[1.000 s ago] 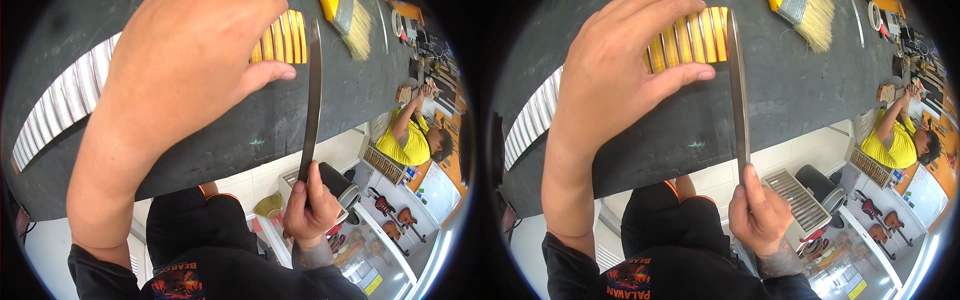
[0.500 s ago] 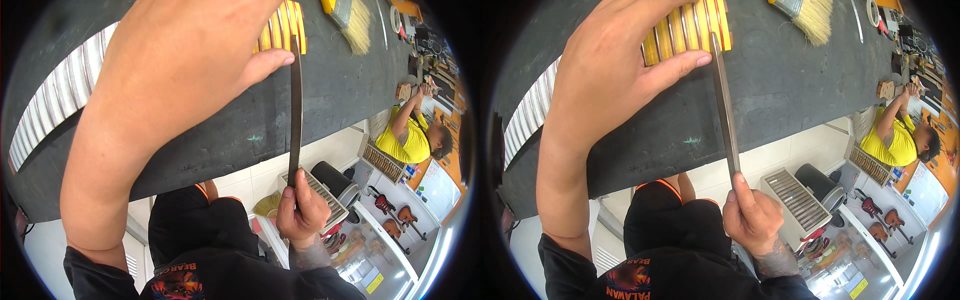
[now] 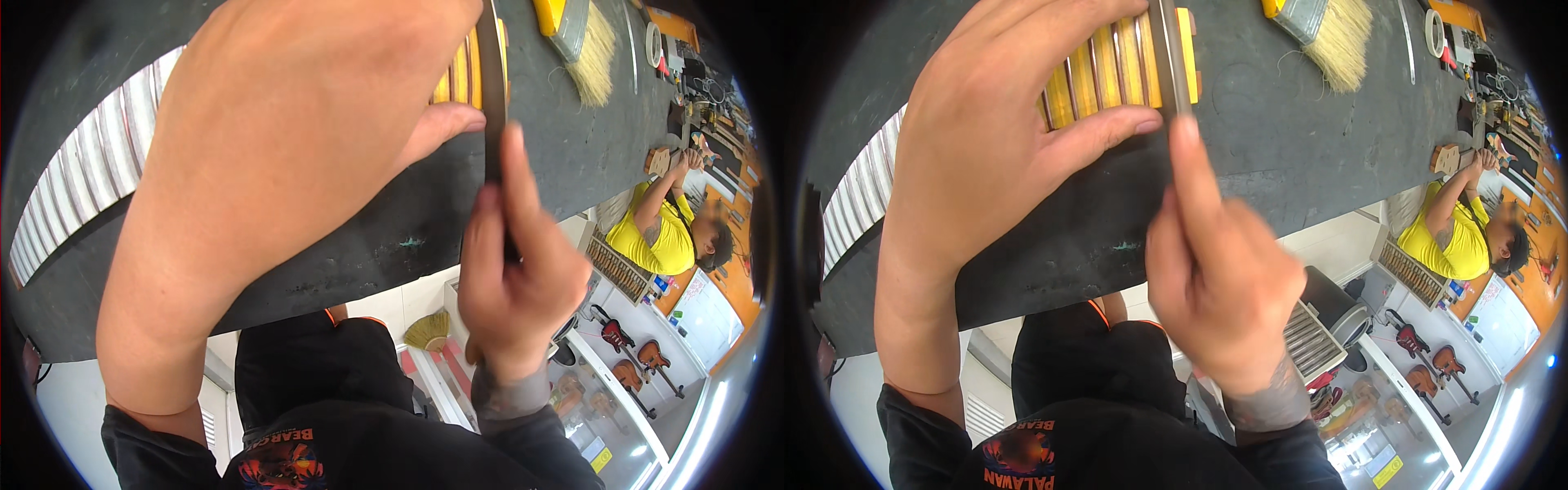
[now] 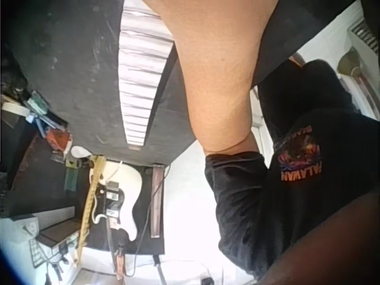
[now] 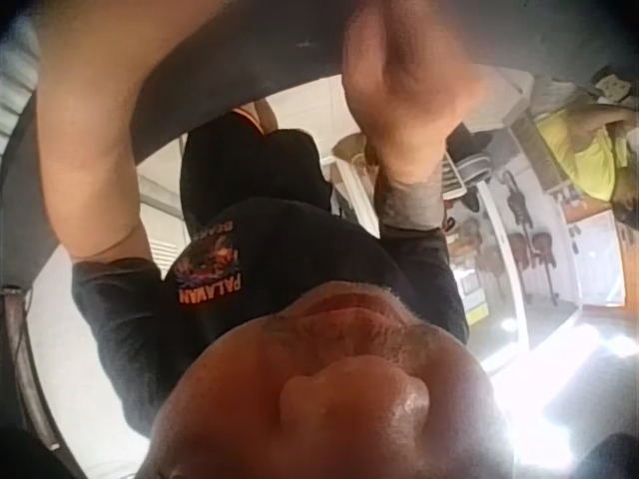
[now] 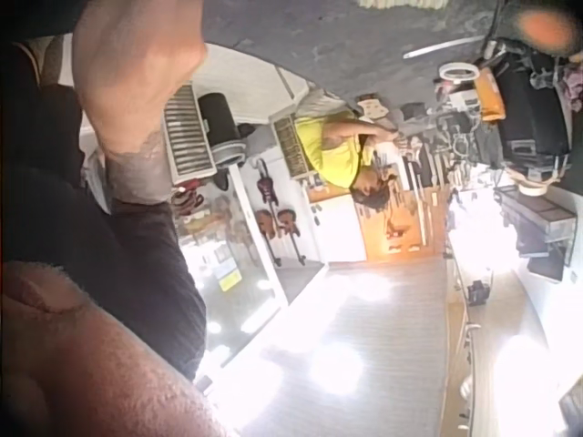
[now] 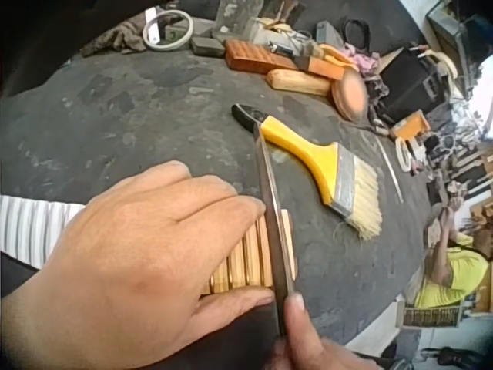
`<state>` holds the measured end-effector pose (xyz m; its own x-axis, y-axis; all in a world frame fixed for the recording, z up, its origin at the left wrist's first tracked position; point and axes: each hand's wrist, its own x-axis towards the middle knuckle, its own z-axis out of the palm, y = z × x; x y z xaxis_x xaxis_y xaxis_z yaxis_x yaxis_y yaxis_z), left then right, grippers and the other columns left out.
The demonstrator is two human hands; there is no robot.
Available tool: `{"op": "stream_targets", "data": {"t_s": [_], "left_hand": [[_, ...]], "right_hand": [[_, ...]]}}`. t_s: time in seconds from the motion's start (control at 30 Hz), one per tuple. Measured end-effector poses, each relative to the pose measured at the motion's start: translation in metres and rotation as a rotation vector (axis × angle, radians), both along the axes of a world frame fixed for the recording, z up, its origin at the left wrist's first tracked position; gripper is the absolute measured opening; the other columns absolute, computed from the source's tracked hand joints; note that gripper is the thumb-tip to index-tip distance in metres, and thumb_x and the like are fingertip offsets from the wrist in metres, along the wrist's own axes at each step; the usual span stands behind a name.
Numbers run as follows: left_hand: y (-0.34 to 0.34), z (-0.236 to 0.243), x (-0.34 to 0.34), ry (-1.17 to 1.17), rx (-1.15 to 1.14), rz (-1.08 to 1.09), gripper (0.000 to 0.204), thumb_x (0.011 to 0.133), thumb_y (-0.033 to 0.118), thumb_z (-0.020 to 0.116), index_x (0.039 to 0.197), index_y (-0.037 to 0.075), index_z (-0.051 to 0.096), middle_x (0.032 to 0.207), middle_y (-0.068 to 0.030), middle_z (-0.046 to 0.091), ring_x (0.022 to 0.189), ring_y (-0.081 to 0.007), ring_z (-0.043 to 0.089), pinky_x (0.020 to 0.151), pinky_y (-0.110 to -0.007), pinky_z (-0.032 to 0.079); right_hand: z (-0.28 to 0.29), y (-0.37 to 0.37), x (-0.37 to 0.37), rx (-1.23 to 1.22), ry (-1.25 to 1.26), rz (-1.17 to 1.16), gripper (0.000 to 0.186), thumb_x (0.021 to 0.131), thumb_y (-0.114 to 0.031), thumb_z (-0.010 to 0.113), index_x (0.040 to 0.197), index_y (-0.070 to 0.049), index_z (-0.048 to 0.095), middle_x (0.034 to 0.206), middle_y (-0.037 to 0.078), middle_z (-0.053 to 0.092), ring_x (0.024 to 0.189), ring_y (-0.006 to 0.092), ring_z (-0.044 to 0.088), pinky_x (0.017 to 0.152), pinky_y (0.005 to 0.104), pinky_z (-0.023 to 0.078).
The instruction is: The person files the frets of a guitar neck using a flat metal file while holding the neck steady on a workbench.
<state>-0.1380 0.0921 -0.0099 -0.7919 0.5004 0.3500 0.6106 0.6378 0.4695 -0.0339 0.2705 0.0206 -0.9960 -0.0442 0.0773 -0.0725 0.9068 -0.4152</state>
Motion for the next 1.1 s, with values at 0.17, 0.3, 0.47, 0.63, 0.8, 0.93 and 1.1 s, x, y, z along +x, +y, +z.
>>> {"op": "stream_targets", "data": {"t_s": [0.17, 0.3, 0.47, 0.63, 0.8, 0.93, 1.1], "left_hand": [[0.004, -0.003, 0.001, -0.01, 0.009, -0.002, 0.051, 0.083, 0.035, 0.083, 0.117, 0.001, 0.068, 0.105, -0.0133, 0.071, 0.093, -0.0289, 0.065, 0.083, -0.039, 0.054], [0.004, -0.004, 0.004, -0.014, 0.006, -0.001, 0.051, 0.082, 0.035, 0.083, 0.117, 0.001, 0.068, 0.106, -0.0128, 0.071, 0.093, -0.0289, 0.065, 0.083, -0.039, 0.054], [0.004, -0.005, 0.004, -0.022, 0.004, -0.002, 0.052, 0.08, 0.034, 0.084, 0.118, 0.002, 0.069, 0.106, -0.0122, 0.071, 0.093, -0.0289, 0.065, 0.083, -0.039, 0.054], [0.004, -0.005, 0.003, -0.021, -0.007, -0.012, 0.052, 0.079, 0.034, 0.085, 0.118, 0.003, 0.069, 0.107, -0.0115, 0.071, 0.093, -0.029, 0.065, 0.083, -0.039, 0.053], [0.004, -0.004, 0.002, -0.02, -0.013, -0.024, 0.053, 0.078, 0.033, 0.085, 0.118, 0.004, 0.069, 0.107, -0.0109, 0.071, 0.093, -0.029, 0.065, 0.083, -0.039, 0.053], [0.004, -0.004, 0.002, -0.02, -0.007, -0.027, 0.053, 0.077, 0.033, 0.086, 0.118, 0.004, 0.07, 0.108, -0.0104, 0.071, 0.093, -0.029, 0.065, 0.083, -0.038, 0.053], [0.004, -0.004, 0.001, -0.003, 0.007, -0.021, 0.054, 0.075, 0.033, 0.087, 0.119, 0.005, 0.07, 0.108, -0.0098, 0.071, 0.093, -0.0291, 0.065, 0.083, -0.038, 0.053]], "right_hand": [[-0.002, 0.009, -0.01, -0.063, 0.045, 0.027, 0.05, 0.09, 0.006, 0.068, 0.139, -0.006, 0.067, 0.065, 0.005, 0.06, 0.057, 0.0062, 0.051, 0.056, 0.024, 0.046], [-0.002, 0.02, 0.046, 0.01, 0.0, 0.08, 0.05, 0.088, 0.01, 0.065, 0.138, 0.005, 0.064, 0.069, 0.01, 0.067, 0.056, 0.0099, 0.059, 0.059, 0.0245, 0.049], [-0.009, 0.019, 0.091, -0.033, 0.041, 0.072, 0.05, 0.084, 0.012, 0.065, 0.135, 0.009, 0.064, 0.074, 0.017, 0.068, 0.057, 0.0185, 0.065, 0.059, 0.0273, 0.051], [-0.01, 0.011, 0.03, 0.054, 0.099, 0.081, 0.057, 0.081, 0.011, 0.071, 0.138, 0.001, 0.065, 0.059, 0.005, 0.053, 0.045, 0.0168, 0.048, 0.047, 0.0293, 0.044], [-0.007, 0.007, -0.043, -0.033, 0.159, 0.014, 0.041, 0.098, 0.0, 0.065, 0.139, 0.002, 0.065, 0.061, -0.006, 0.056, 0.058, 0.0007, 0.048, 0.059, 0.0191, 0.042], [0.011, 0.015, -0.021, -0.065, 0.075, -0.023, 0.042, 0.096, 0.003, 0.064, 0.138, 0.003, 0.064, 0.063, -0.006, 0.054, 0.057, 0.001, 0.046, 0.058, 0.0182, 0.039], [0.008, 0.029, 0.05, -0.049, 0.045, 0.033, 0.046, 0.09, 0.01, 0.063, 0.135, 0.006, 0.066, 0.066, 0.004, 0.062, 0.057, 0.0043, 0.049, 0.056, 0.0211, 0.042]]}}
